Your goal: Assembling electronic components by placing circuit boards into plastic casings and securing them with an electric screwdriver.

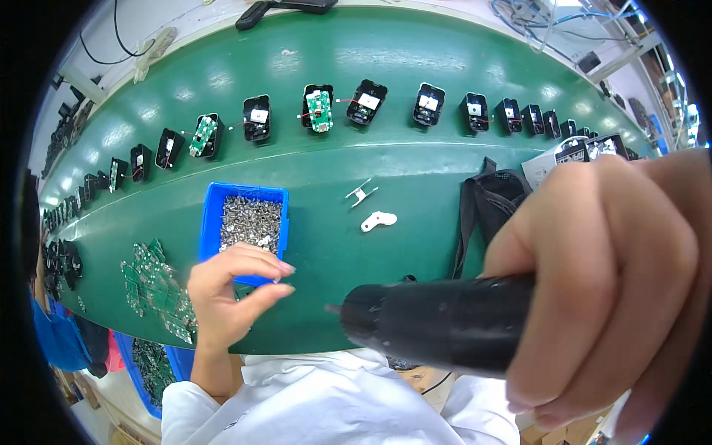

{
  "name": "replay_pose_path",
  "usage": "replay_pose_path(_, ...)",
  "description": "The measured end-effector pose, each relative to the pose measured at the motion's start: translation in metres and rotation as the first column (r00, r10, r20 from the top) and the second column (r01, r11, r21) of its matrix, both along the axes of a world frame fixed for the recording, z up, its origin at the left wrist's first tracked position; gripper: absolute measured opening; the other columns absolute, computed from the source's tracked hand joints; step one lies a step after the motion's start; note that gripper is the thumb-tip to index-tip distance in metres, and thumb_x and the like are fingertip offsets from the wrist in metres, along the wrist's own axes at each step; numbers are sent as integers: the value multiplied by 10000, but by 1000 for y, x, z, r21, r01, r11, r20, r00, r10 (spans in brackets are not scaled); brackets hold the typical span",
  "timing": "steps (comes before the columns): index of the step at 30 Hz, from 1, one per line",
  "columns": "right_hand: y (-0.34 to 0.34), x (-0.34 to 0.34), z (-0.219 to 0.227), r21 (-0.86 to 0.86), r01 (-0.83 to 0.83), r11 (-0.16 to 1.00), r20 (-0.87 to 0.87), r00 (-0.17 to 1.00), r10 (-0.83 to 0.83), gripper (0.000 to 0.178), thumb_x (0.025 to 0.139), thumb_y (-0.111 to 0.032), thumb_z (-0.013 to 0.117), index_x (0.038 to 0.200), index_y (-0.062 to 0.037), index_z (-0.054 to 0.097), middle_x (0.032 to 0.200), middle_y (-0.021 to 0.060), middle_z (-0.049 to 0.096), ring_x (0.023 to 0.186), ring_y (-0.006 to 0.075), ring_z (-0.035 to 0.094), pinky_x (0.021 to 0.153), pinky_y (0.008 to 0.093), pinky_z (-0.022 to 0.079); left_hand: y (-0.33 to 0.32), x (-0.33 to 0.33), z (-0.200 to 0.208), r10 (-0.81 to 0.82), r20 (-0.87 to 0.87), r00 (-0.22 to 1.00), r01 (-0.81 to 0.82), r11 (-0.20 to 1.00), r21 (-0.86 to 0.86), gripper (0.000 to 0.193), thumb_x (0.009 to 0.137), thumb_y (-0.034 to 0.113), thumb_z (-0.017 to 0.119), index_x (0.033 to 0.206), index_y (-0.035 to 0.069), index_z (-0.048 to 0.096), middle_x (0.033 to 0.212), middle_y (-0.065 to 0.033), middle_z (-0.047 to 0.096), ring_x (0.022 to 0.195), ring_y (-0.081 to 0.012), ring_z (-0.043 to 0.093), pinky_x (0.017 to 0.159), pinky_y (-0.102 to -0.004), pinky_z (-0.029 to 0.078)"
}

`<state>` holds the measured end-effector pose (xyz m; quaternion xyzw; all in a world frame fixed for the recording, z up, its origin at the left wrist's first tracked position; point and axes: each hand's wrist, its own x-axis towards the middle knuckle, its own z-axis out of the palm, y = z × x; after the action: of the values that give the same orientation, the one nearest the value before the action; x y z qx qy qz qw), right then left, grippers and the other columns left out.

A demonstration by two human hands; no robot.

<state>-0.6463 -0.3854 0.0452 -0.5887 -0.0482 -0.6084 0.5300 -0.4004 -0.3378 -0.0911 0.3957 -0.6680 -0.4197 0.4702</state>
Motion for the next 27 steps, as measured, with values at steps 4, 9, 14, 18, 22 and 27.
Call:
replay_pose_path(4, 3, 0, -3, 80, -57, 995, 18, 998, 55, 254, 922, -157, 627, 701, -32, 637, 692, 159, 697, 406, 225, 592, 343, 328, 540, 7, -13, -6, 70, 221, 973, 0, 953, -302, 212, 726, -2, 834, 901, 35, 720, 933, -62, 751, 828, -211, 684, 780, -342, 565)
replay_pose_path(9, -5, 9, -7, 186, -112, 976, 47, 993, 105, 265, 876, -67, 667, 615, -22, 644, 678, 196, 709, 409, 252, 618, 343, 339, 557, 8, -17, 16, 16, 397, 918, 150, 910, -385, 206, 798, 18, 807, 964, 33, 686, 974, -64, 714, 852, -204, 653, 772, -312, 537)
replay_pose_path(14, -21, 4, -26, 9, -277, 961, -8, 961, 277, 185, 892, -135, 695, 771, -9, 636, 764, 184, 728, 419, 241, 624, 368, 329, 568, 7, -21, 22, 4, 481, 877, 204, 902, -380, 191, 837, 56, 778, 986, 26, 661, 980, -75, 674, 847, -207, 622, 777, -314, 510)
replay_pose_path(18, -25, 7, -27, 47, -266, 963, 4, 964, 267, 177, 893, -146, 697, 802, -13, 624, 776, 182, 728, 426, 242, 628, 373, 329, 571, 8, -21, 27, -59, 574, 817, 284, 907, -310, 173, 866, 73, 744, 1003, 20, 652, 976, -81, 666, 840, -209, 613, 781, -314, 495)
replay_pose_path(22, -28, 9, -28, 95, -235, 967, 9, 972, 235, 177, 894, -161, 700, 843, -18, 610, 792, 180, 728, 434, 243, 634, 379, 329, 574, 12, -24, 32, -53, 591, 805, 258, 928, -267, 164, 886, 82, 720, 1019, 20, 646, 969, -81, 663, 830, -208, 607, 782, -310, 486)
replay_pose_path(27, -22, 4, -25, 157, -153, 976, 0, 988, 155, 191, 896, -179, 704, 894, -25, 591, 812, 176, 728, 445, 244, 642, 387, 330, 579, 12, -23, 24, 9, 546, 838, 172, 945, -279, 168, 895, 90, 710, 1036, 27, 643, 967, -76, 663, 815, -204, 601, 773, -311, 481)
